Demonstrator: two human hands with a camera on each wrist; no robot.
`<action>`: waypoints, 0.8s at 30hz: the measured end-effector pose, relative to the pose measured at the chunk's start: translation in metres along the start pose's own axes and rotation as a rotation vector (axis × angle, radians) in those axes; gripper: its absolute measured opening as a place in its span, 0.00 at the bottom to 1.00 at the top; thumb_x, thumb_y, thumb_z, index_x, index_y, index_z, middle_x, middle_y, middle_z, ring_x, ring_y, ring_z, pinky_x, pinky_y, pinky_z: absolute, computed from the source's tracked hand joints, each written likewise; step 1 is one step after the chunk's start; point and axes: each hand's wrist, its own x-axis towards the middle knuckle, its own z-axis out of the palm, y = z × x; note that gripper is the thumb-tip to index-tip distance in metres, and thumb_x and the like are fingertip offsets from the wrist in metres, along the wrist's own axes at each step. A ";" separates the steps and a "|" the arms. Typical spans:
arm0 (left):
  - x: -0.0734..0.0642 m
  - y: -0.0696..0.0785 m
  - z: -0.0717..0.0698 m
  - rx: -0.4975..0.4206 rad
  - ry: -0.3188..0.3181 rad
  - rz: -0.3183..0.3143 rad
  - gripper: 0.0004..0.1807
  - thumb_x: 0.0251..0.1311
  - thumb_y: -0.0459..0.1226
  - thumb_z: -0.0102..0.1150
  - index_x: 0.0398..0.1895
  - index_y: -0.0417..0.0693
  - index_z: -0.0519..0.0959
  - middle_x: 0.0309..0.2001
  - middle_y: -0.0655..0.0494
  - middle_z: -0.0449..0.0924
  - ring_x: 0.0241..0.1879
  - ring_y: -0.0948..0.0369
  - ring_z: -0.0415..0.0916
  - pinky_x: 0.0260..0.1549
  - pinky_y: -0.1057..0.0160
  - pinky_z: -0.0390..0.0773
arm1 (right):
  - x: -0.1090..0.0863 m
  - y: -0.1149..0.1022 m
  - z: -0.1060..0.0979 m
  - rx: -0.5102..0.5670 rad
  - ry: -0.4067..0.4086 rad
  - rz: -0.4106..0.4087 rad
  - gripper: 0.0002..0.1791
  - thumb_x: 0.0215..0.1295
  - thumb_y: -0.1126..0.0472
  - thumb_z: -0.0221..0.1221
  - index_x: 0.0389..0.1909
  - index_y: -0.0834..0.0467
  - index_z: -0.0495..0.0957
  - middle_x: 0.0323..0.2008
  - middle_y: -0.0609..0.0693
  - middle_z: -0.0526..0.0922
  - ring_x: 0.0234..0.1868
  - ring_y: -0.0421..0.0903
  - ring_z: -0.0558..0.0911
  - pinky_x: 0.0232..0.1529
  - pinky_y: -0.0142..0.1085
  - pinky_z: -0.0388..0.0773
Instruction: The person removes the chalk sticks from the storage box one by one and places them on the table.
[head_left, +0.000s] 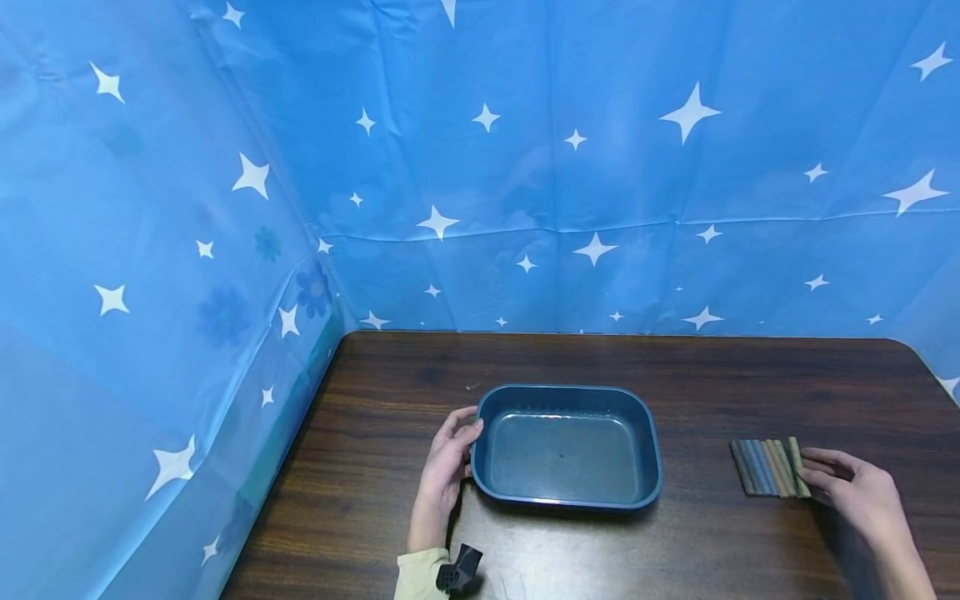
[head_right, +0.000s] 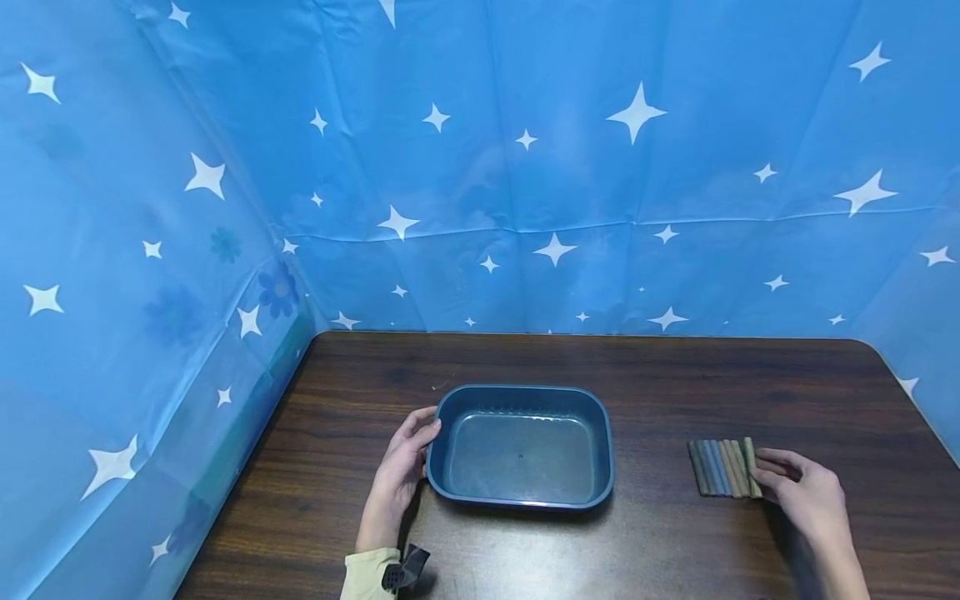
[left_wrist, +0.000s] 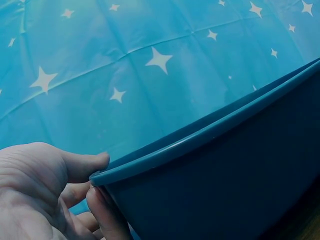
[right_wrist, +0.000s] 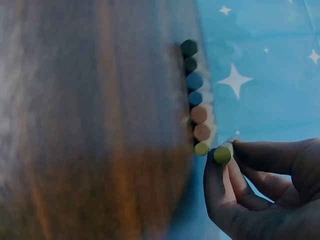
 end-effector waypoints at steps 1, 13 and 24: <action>0.000 0.000 -0.001 0.000 0.001 -0.001 0.26 0.64 0.40 0.58 0.63 0.42 0.66 0.37 0.55 0.76 0.27 0.63 0.75 0.20 0.66 0.75 | 0.000 0.001 0.000 -0.033 0.014 -0.011 0.27 0.66 0.63 0.57 0.59 0.76 0.67 0.41 0.63 0.83 0.27 0.27 0.76 0.31 0.34 0.80; 0.001 -0.001 -0.003 0.041 0.020 0.020 0.25 0.65 0.41 0.57 0.63 0.42 0.67 0.37 0.53 0.76 0.27 0.63 0.74 0.19 0.66 0.74 | 0.007 -0.006 0.011 -0.377 0.142 -0.238 0.15 0.59 0.67 0.59 0.43 0.74 0.77 0.32 0.66 0.82 0.38 0.68 0.78 0.40 0.59 0.64; 0.005 0.013 0.013 0.942 0.331 0.510 0.22 0.71 0.48 0.45 0.60 0.45 0.73 0.55 0.47 0.74 0.55 0.52 0.71 0.53 0.49 0.69 | 0.001 -0.033 0.011 -0.315 0.218 -0.214 0.23 0.73 0.58 0.45 0.55 0.76 0.70 0.48 0.76 0.74 0.46 0.72 0.73 0.50 0.65 0.58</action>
